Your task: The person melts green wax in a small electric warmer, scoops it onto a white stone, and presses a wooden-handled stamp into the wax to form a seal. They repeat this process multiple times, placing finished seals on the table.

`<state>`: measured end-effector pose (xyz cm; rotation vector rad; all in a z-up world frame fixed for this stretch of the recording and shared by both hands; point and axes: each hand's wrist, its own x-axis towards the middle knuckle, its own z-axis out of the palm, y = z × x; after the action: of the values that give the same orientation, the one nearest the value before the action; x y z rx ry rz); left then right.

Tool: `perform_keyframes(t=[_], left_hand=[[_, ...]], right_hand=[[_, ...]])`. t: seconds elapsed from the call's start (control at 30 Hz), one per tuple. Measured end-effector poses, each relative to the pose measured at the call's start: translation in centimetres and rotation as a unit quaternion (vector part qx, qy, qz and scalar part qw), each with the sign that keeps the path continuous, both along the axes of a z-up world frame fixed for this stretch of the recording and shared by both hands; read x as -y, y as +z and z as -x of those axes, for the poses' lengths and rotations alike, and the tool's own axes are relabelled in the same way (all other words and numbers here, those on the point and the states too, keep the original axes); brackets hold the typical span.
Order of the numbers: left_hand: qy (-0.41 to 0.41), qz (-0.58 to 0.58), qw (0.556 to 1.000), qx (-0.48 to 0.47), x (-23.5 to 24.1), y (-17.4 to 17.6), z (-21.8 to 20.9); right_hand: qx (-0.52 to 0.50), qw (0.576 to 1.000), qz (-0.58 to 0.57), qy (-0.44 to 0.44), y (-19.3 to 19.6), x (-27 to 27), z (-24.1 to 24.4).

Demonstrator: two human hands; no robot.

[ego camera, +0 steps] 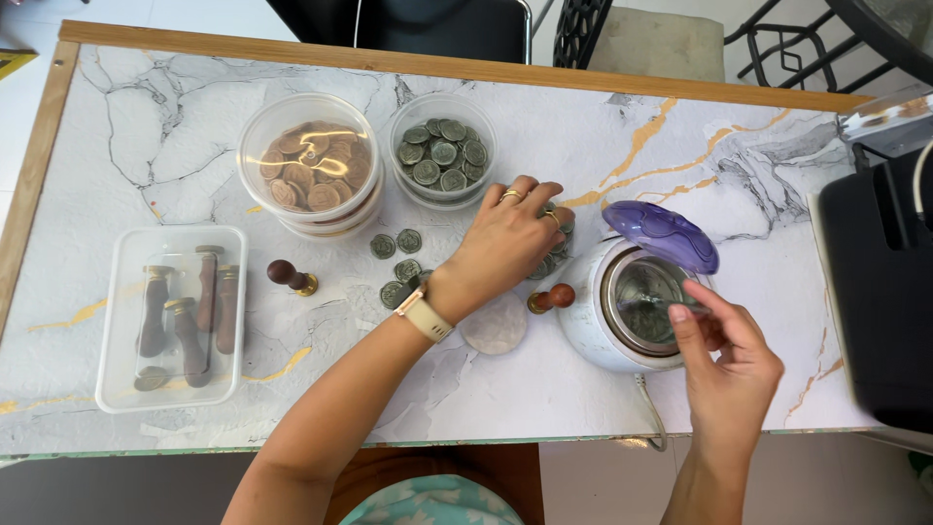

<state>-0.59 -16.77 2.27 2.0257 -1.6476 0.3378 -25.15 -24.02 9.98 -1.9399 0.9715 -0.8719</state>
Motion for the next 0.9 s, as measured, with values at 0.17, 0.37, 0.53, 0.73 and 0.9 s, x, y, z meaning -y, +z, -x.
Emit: perform_keyframes(t=[0.17, 0.37, 0.53, 0.73, 0.9], left_hand=[[-0.092, -0.002, 0.974, -0.207, -3.8, 6.5, 3.1], [-0.04, -0.009, 0.998, -0.056, -3.7, 7.1, 7.9], [0.001, -0.009, 1.0, -0.003, -2.8, 5.6, 9.4], [0.021, -0.039, 0.999, 0.029, -1.6, 5.0, 10.1], [0.049, -0.079, 0.996, 0.014, -0.5, 4.4, 10.8]], right_hand=[[-0.051, 0.973, 0.215, 0.061, 1.4, 0.2, 0.8], [-0.07, 0.915, 0.378, 0.124, 2.8, 2.0, 1.6], [-0.106, 0.941, 0.321, 0.026, 1.4, 2.4, 3.7], [-0.354, 0.887, 0.295, -0.022, 0.8, 1.4, 4.5], [-0.195, 0.927, 0.318, 0.039, 0.6, 1.6, 3.3]])
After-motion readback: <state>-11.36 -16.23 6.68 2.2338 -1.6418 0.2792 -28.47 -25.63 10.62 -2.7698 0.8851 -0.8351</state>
